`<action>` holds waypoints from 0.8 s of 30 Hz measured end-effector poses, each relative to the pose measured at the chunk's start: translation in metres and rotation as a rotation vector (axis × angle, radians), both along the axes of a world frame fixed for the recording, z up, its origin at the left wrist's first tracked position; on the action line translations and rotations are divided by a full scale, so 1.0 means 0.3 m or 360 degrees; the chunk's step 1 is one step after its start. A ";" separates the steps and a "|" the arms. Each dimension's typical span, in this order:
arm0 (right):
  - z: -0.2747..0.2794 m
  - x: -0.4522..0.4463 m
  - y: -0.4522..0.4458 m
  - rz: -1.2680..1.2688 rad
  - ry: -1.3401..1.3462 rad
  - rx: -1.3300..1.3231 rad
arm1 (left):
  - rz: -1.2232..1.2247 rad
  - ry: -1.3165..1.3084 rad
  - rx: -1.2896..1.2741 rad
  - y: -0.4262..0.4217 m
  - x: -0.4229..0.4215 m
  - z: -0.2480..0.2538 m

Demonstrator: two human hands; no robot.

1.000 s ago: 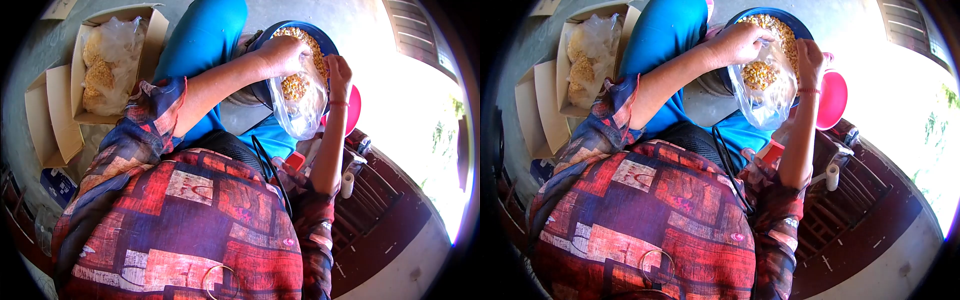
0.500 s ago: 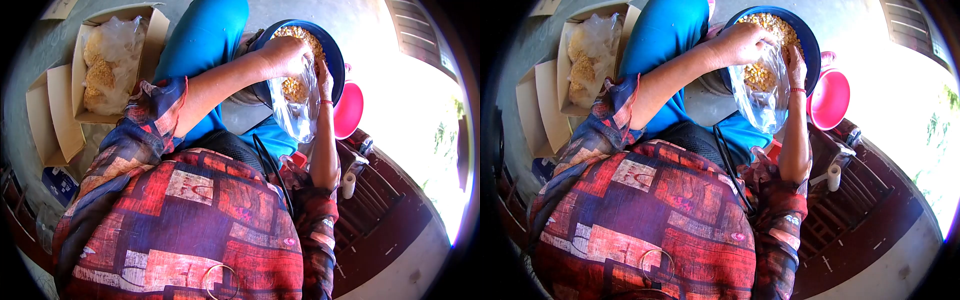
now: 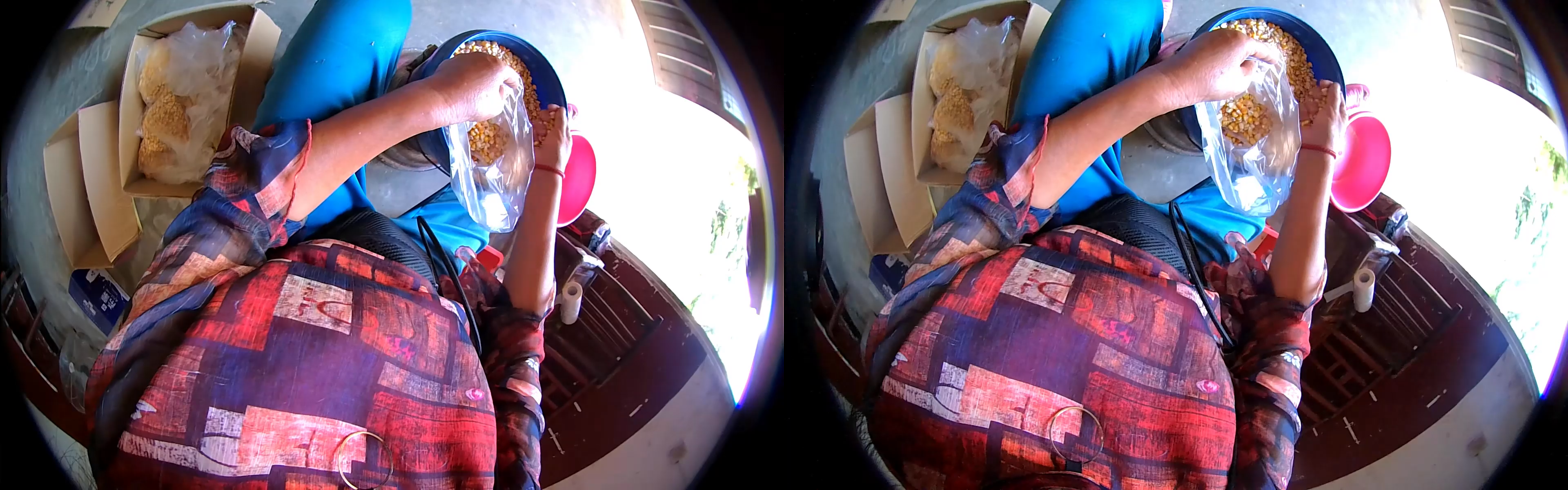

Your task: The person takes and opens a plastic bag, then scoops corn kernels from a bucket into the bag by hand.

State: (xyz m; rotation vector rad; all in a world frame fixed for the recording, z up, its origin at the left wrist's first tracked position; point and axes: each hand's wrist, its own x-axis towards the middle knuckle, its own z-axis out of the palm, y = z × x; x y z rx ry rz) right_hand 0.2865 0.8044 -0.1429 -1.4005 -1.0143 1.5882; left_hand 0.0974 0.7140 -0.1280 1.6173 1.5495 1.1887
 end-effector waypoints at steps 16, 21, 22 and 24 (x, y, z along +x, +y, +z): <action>0.086 -0.146 -0.174 0.0605 0.0420 0.0208 | 0.0015 -0.0044 -0.0088 -0.002 -0.002 0.005; 0.153 -0.131 -0.179 0.0590 0.0219 0.0221 | -0.0066 0.0066 -0.0156 -0.003 -0.006 0.003; 0.169 -0.118 -0.164 0.0577 0.0174 0.0245 | -0.0064 0.0066 -0.0157 -0.001 -0.004 -0.002; 0.165 -0.091 -0.107 0.0426 0.0111 0.0314 | -0.0060 0.0105 -0.0215 -0.002 0.008 -0.016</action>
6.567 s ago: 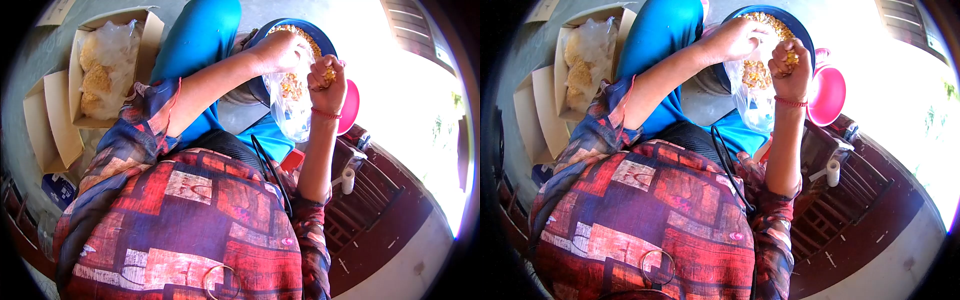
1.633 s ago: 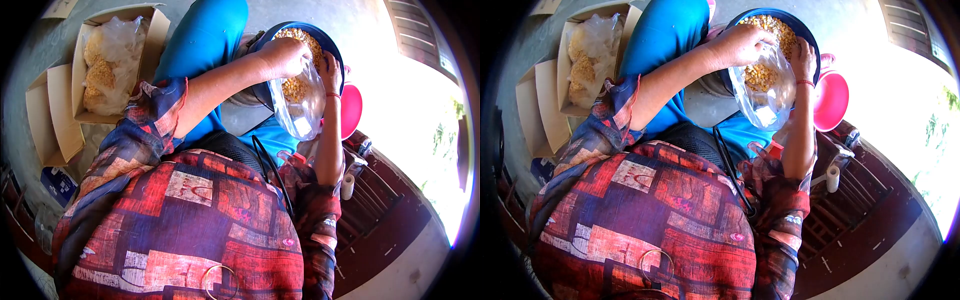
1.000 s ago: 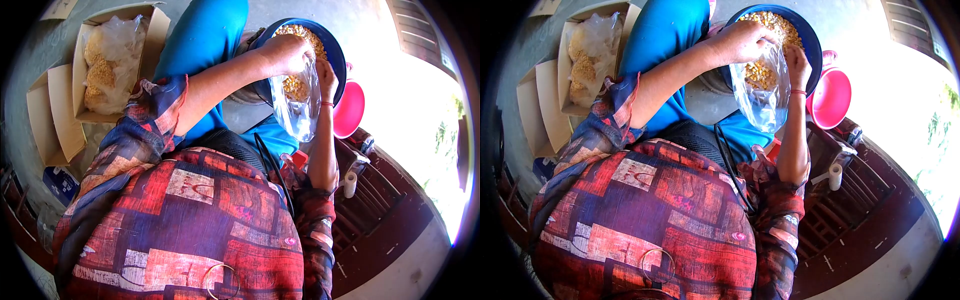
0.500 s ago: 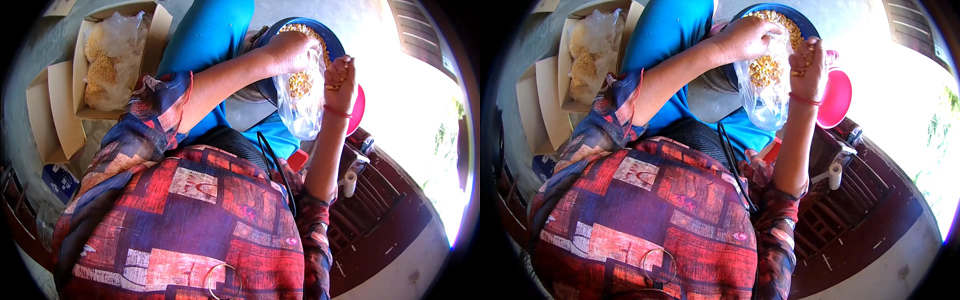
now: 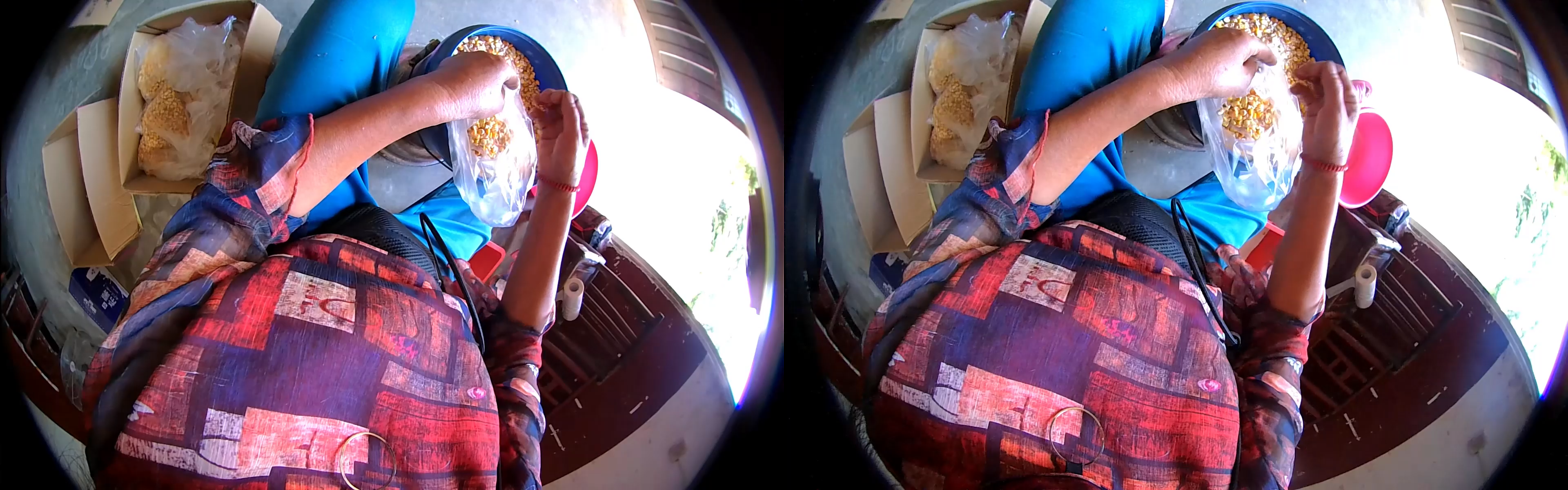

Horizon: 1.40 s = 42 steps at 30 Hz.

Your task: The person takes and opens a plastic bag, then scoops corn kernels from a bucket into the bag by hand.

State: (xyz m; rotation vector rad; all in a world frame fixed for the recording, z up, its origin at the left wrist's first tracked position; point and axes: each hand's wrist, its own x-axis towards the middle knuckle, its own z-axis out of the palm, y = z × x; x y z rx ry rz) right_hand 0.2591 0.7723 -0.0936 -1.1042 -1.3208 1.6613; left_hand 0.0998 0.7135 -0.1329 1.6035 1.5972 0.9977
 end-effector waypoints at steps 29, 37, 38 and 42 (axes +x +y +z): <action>-0.219 0.133 0.122 -0.0175 -0.0026 -0.0423 | -0.0014 0.0001 0.0088 0.006 0.008 -0.010; -0.095 0.079 0.104 -0.0058 0.0413 -0.0605 | -0.0025 0.0066 0.0077 0.007 -0.002 0.004; -0.068 0.069 0.096 0.0006 0.0503 -0.0578 | -0.0023 0.0066 0.0078 0.005 -0.004 0.004; 0.031 0.005 0.016 0.0165 0.0534 -0.0519 | -0.0015 0.0049 0.0073 0.001 -0.006 0.015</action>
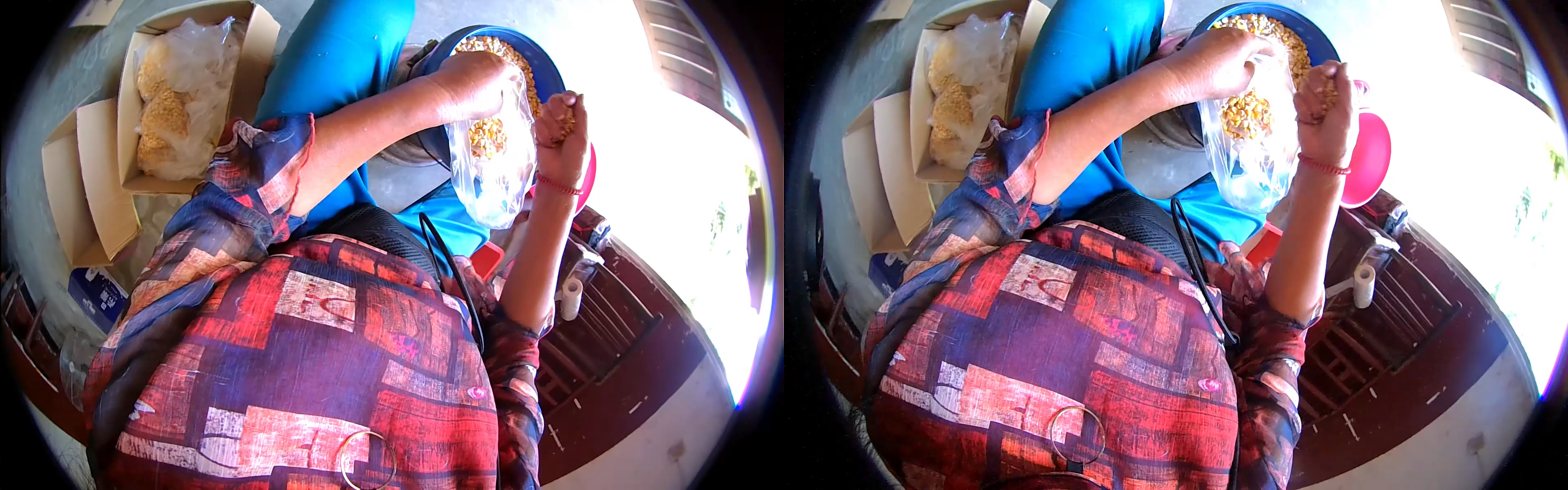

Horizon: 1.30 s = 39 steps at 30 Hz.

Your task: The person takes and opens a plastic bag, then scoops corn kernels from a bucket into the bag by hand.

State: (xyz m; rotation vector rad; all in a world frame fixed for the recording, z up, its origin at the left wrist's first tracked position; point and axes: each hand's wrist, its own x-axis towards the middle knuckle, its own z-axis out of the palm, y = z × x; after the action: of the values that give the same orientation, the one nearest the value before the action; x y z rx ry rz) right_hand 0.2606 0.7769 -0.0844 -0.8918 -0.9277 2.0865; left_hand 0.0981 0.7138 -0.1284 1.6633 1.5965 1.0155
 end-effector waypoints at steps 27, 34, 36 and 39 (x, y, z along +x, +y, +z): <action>-0.424 0.170 0.198 0.0285 -0.2108 0.2175 | -0.0110 0.0038 -0.0133 0.001 0.002 -0.004; -0.400 0.171 0.155 0.0460 -0.2002 0.2009 | -0.0078 -0.0015 -0.0060 0.000 0.002 0.002; -0.386 0.166 0.135 0.0470 -0.2034 0.1901 | -0.0076 -0.0003 -0.0112 0.000 0.000 0.007; -0.371 0.158 0.133 0.0425 -0.2122 0.1717 | -0.0015 -0.0028 0.0122 0.009 0.009 -0.023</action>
State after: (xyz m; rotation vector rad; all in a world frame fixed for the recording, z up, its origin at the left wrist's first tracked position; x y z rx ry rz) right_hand 0.3080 0.8170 -0.1957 -1.4629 -2.5402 0.5625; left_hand 0.1007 0.7167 -0.1354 1.7063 1.5548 1.0957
